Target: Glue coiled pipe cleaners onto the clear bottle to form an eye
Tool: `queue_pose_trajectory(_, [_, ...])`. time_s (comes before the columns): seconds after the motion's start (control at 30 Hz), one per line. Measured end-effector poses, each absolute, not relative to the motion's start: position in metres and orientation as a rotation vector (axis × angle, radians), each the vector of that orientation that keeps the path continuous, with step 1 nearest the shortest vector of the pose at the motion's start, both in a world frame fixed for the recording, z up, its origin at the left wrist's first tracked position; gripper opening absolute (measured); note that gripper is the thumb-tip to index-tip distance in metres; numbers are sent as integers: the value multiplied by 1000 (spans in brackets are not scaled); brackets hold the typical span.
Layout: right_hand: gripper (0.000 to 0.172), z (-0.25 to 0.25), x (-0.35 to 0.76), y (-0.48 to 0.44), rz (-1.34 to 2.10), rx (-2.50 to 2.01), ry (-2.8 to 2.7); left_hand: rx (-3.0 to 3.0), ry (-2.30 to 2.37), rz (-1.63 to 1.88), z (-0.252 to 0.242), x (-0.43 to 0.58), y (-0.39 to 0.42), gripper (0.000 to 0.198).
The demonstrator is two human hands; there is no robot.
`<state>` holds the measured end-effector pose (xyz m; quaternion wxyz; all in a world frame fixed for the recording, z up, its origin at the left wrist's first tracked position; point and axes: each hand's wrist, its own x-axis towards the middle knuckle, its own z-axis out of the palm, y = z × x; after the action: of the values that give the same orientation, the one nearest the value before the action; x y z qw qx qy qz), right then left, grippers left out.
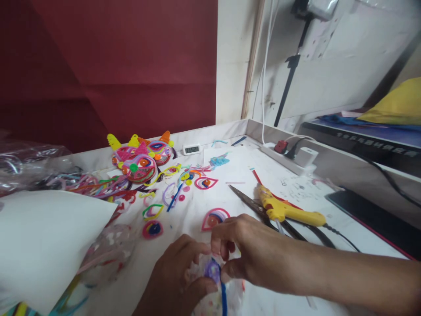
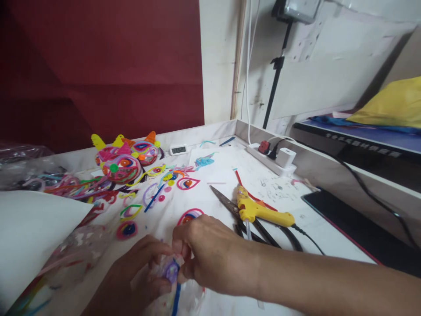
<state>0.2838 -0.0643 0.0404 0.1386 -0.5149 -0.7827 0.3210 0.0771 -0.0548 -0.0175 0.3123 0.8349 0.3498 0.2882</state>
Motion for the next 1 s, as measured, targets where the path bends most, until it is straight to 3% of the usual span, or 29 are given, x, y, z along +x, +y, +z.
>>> queue_pose_trajectory(0.3, [11, 35, 285, -90, 741, -1510, -2236, 2166, 900, 710, -15, 77, -53, 14])
queue_pose_trajectory(0.67, [10, 10, 275, -116, 463, -1393, -2123, 2170, 874, 715, -3, 80, -50, 6])
queue_pose_trajectory(1.0, [9, -4, 265, -121, 687, -1485, -1861, 2195, 827, 694, -10, 74, -49, 14])
